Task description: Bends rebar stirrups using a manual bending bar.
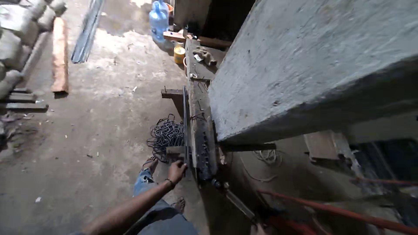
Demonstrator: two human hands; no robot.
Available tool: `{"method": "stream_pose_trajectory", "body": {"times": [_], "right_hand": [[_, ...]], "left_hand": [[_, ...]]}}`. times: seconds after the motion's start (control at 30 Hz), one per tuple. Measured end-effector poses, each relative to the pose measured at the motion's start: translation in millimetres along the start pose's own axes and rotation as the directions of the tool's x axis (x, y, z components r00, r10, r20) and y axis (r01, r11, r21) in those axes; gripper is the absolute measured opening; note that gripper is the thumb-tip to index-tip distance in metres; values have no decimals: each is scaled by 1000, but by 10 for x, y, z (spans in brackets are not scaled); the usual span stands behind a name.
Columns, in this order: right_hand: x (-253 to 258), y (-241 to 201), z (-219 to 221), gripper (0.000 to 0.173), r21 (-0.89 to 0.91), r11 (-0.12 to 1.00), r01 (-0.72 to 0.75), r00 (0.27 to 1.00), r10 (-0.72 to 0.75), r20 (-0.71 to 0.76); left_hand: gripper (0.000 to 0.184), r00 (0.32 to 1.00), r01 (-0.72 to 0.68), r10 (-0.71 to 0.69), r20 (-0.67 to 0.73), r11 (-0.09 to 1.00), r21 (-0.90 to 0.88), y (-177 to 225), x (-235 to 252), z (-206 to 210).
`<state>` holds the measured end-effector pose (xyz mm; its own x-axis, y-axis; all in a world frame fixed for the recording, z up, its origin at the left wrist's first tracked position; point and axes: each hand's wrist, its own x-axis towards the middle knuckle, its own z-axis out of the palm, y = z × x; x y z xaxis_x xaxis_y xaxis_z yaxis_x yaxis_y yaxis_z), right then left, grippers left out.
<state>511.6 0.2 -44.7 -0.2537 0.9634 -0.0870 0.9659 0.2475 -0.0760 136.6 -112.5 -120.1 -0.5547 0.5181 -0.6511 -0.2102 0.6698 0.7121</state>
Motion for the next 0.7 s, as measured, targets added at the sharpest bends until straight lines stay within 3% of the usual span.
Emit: {"method": "stream_pose_trajectory", "body": {"times": [0.1,0.17,0.23,0.3,0.37,0.57,0.7], "right_hand": [[262,81,-54,35,2,995,104,994,-104,-29],[387,127,-81,38,71,979,192,980,-188,-57],[525,124,-95,36,97,981,166,986,-165,-22],[647,83,-64,36,88,990,114,993,-113,-14],[736,74,-46,36,111,988,112,994,-110,-25],[934,253,90,35,91,945,314,944,-300,-140],[1222,234,122,37,64,937,344,935,-335,-121]], "left_hand": [[41,998,67,-67,-2,995,79,217,-184,-168],[37,998,52,-55,-18,990,-134,251,-243,-277],[30,994,14,-52,-100,937,-348,305,-275,-378],[31,984,-43,-32,-176,914,-404,345,-400,-513],[32,988,-61,-12,-152,884,-464,323,-745,-542],[21,985,-73,161,58,704,-706,-122,-2152,85],[21,953,-86,267,139,684,-725,-299,-2568,646]]}}
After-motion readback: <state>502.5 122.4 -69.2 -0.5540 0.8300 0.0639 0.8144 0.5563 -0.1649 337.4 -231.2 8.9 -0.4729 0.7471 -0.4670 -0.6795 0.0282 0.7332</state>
